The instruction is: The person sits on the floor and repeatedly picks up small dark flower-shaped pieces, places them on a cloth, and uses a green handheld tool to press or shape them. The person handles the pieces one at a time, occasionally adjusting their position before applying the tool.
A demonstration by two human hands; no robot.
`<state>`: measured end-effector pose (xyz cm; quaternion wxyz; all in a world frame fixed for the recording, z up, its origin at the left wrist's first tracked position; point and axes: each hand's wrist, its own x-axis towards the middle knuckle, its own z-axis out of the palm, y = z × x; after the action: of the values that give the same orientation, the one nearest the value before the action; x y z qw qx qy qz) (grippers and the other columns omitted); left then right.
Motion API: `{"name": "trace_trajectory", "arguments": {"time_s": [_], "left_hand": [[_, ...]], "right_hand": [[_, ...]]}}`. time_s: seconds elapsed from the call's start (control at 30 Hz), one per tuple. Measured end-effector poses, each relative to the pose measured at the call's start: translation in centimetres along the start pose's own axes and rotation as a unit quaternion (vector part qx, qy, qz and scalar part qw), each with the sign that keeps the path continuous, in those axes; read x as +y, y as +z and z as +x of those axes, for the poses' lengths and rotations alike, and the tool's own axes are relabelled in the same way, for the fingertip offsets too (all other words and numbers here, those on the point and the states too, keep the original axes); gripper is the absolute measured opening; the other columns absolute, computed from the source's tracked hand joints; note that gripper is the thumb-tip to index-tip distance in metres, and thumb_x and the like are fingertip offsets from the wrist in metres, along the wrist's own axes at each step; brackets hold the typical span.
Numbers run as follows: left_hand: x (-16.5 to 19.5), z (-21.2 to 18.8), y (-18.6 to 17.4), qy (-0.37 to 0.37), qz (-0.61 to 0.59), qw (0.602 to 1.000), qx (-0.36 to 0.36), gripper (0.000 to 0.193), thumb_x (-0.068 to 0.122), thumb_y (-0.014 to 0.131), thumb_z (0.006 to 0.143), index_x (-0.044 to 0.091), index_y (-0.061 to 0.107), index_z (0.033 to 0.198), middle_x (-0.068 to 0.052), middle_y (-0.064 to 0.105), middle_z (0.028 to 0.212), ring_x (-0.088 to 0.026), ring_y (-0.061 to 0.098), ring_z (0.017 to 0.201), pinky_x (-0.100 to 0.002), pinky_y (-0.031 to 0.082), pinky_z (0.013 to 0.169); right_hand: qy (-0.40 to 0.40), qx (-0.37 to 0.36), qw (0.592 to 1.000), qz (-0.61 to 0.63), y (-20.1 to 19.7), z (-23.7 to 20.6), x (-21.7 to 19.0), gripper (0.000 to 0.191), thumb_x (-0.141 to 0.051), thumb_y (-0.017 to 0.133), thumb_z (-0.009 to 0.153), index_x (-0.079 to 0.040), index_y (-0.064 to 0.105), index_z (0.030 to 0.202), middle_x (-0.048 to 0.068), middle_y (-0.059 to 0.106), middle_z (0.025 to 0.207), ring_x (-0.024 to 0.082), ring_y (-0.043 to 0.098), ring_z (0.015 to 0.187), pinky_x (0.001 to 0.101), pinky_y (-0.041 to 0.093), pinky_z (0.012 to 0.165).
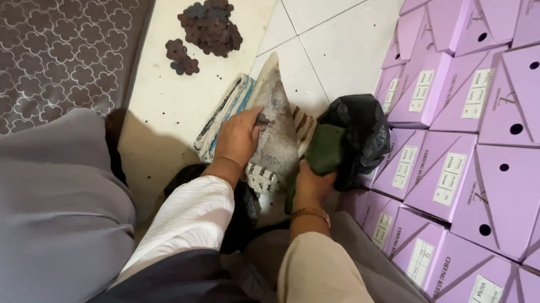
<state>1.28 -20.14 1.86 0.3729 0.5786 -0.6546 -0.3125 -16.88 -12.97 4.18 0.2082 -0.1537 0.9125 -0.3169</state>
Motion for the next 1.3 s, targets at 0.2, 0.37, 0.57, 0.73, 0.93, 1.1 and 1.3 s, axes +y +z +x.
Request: {"name": "trace_trajectory", "arguments": {"time_s": [0.2, 0.37, 0.57, 0.73, 0.93, 1.1, 1.3], "left_hand": [[0.6, -0.6, 0.2, -0.011, 0.07, 0.997, -0.017, 0.057, 0.013, 0.073, 0.087, 0.015, 0.055, 0.141, -0.01, 0.064, 0.132, -0.032, 0.058, 0.121, -0.047, 0.042, 0.102], [0.7, -0.7, 0.2, -0.058, 0.109, 0.992, 0.016, 0.061, 0.018, 0.077, 0.077, 0.012, 0.061, 0.136, -0.014, 0.058, 0.134, -0.037, 0.046, 0.128, -0.052, 0.036, 0.103], [0.8, -0.5, 0.1, -0.038, 0.093, 0.995, 0.024, 0.039, 0.019, 0.076, 0.077, 0.015, 0.074, 0.115, -0.011, 0.06, 0.128, -0.034, 0.048, 0.127, -0.051, 0.038, 0.103], [1.2, -0.2, 0.8, -0.07, 0.082, 0.994, 0.028, 0.021, 0.018, 0.075, 0.076, 0.018, 0.075, 0.097, -0.007, 0.062, 0.122, -0.032, 0.05, 0.124, -0.049, 0.039, 0.1], [1.2, 1.9, 2.7, -0.066, -0.1, 0.991, 0.059, 0.019, 0.005, 0.068, 0.092, 0.009, 0.07, 0.11, -0.011, 0.071, 0.109, -0.033, 0.065, 0.105, -0.043, 0.053, 0.094], [2.1, 4.4, 3.2, -0.195, -0.277, 0.938, 0.07, 0.02, 0.01, 0.072, 0.091, 0.006, 0.07, 0.11, -0.009, 0.078, 0.097, -0.015, 0.074, 0.086, -0.029, 0.057, 0.078], [4.0, 4.7, 2.1, -0.187, -0.269, 0.941, 0.081, 0.014, 0.007, 0.071, 0.09, 0.007, 0.072, 0.104, -0.007, 0.08, 0.095, -0.011, 0.075, 0.083, -0.026, 0.059, 0.076]], "right_hand": [[-0.422, 0.184, 0.873, -0.16, 0.6, -3.4, -4.5, 0.078, -0.023, 0.086, 0.073, 0.001, 0.053, 0.14, 0.027, 0.059, 0.126, 0.041, 0.058, 0.113, 0.0512, 0.045, 0.099], [-0.512, -0.159, 0.844, -0.007, 1.7, -5.6, -8.0, 0.054, -0.011, 0.072, 0.087, -0.006, 0.059, 0.139, 0.017, 0.065, 0.116, 0.033, 0.067, 0.102, 0.0409, 0.055, 0.09], [-0.539, -0.171, 0.825, -0.013, 2.2, -5.2, -7.9, 0.016, -0.01, 0.074, 0.093, -0.008, 0.072, 0.109, 0.013, 0.072, 0.103, 0.03, 0.07, 0.094, 0.0375, 0.057, 0.083], [-0.399, -0.186, 0.898, 0.01, 2.2, -4.3, -6.1, 0.013, -0.011, 0.076, 0.088, -0.005, 0.074, 0.1, 0.011, 0.075, 0.089, 0.019, 0.073, 0.074, 0.031, 0.058, 0.069], [-0.382, -0.177, 0.901, 0.106, 2.7, -3.2, -5.5, 0.011, -0.009, 0.074, 0.092, -0.004, 0.072, 0.102, 0.006, 0.074, 0.09, 0.009, 0.068, 0.079, 0.026, 0.057, 0.074], [-0.322, -0.179, 0.914, 0.17, 3.0, -2.6, -6.2, 0.01, -0.008, 0.074, 0.093, -0.002, 0.071, 0.101, 0.003, 0.072, 0.088, 0.007, 0.064, 0.078, 0.0242, 0.054, 0.07], [-0.28, -0.171, 0.927, 0.18, 3.2, -2.0, -6.5, 0.024, -0.011, 0.076, 0.088, -0.005, 0.065, 0.109, 0.0, 0.072, 0.09, 0.005, 0.065, 0.077, 0.0228, 0.054, 0.069]]}}
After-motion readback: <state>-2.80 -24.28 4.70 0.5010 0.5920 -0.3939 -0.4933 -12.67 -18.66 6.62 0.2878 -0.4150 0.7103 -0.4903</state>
